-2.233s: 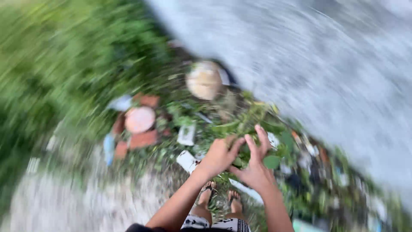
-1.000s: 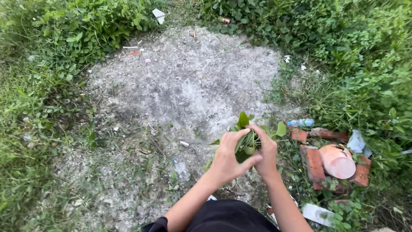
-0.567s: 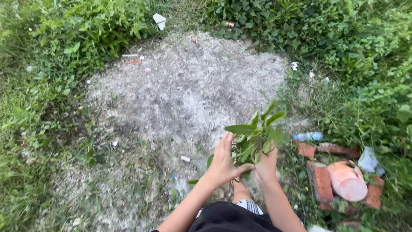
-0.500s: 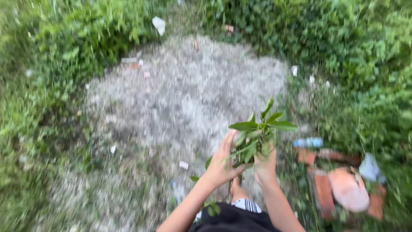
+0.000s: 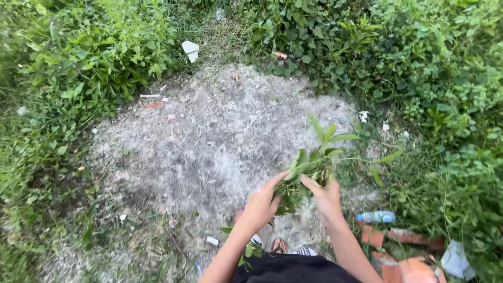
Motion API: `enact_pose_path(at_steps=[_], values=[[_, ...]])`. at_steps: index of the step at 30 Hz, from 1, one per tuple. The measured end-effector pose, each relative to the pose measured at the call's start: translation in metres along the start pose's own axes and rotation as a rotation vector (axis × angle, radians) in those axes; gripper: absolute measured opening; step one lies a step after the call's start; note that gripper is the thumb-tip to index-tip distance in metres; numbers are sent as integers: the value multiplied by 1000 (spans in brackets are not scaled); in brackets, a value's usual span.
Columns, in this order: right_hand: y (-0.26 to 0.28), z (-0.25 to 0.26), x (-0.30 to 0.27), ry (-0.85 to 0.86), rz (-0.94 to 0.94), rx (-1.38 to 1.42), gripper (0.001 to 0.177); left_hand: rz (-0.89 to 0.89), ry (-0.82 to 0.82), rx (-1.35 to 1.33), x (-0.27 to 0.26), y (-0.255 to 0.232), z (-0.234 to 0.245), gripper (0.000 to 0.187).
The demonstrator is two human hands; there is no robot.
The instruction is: Pulling weeds and overgrown plants by hand from an outdoor area.
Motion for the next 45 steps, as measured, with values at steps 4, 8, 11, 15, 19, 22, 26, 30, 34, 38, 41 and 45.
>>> enact_pose_path(at_steps=[4,8,11,15,19,22,26,30,34,38,41,45], values=[[14,-59,82,-9,-7,13,43,69,22,6,79,35,42,64],[4,-133,176,12,-31,-18,42,196,61,32,163,83,104,62],[14,-196,264,28,-38,-42,36,126,-17,58,237,111,161,63],[45,-282,341,83,-64,-100,31,-62,-90,109,320,135,239,61],[69,-343,402,92,4,-179,30,-20,-24,153,382,175,272,61],[53,-373,454,144,8,-197,28,13,-15,156,428,207,297,62],[43,-414,532,188,-23,-224,27,29,-59,137,496,257,322,62],[42,-458,627,205,-60,-209,35,83,-65,128,577,311,346,63],[69,-507,732,236,-82,-195,39,112,-62,127,691,343,380,62],[91,-554,842,289,-16,-319,39,152,-13,159,792,369,421,58],[97,-591,895,329,-59,-343,42,142,-62,136,838,396,442,57],[104,-650,970,398,104,-354,52,154,-146,114,913,454,472,57]])
Point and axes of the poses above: each hand's wrist, its own x-axis towards the middle knuckle, its own z-axis out of the back of the hand, y = z × x, the point moved 5 cm from there along x, towards the middle knuckle, and after that the axes turned 5 degrees about x, right-handed, at the moved point
